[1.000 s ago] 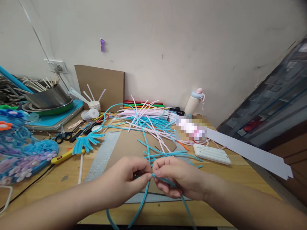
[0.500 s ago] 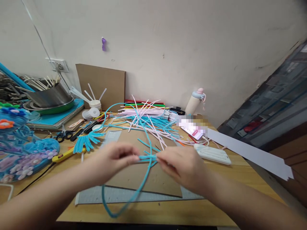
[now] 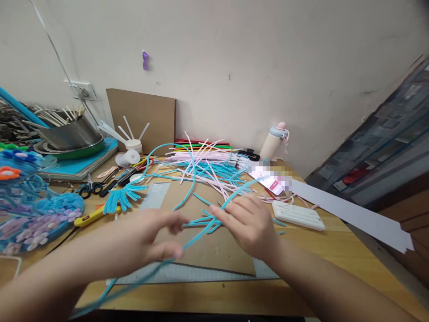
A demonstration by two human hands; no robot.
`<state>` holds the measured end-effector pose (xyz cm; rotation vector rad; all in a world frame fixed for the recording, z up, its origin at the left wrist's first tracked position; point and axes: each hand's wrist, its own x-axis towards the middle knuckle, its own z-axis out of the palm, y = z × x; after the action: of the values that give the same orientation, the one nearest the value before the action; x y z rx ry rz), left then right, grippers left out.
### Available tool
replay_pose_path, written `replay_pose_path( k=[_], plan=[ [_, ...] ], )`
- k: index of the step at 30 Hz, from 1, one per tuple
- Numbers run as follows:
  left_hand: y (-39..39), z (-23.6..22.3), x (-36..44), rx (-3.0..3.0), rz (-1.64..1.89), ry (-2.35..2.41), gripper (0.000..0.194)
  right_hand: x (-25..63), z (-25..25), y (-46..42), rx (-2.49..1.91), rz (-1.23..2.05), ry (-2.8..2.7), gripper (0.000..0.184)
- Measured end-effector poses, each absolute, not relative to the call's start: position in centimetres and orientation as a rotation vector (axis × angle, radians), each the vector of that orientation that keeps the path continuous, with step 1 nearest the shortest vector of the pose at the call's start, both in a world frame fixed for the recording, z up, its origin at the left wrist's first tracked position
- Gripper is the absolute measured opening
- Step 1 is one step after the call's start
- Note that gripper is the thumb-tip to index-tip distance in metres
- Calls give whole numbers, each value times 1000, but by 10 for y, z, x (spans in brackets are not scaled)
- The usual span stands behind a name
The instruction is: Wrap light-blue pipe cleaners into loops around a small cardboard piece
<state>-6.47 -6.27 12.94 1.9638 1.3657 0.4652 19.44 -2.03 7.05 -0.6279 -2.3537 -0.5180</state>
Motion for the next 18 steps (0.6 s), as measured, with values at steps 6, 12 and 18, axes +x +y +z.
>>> replay_pose_path(
  k=[6, 12, 18],
  plan=[
    [-30, 101, -13, 1360, 811, 1048, 56, 161, 57, -30, -415, -496, -2437, 20],
    [-12, 98, -8, 1071, 1016, 919, 27, 152, 43, -26, -219, -356, -2405, 29],
    [-6, 150, -55, 1208, 1450, 951, 13, 163, 8, 24, -801, 213, -2070, 33]
  ],
)
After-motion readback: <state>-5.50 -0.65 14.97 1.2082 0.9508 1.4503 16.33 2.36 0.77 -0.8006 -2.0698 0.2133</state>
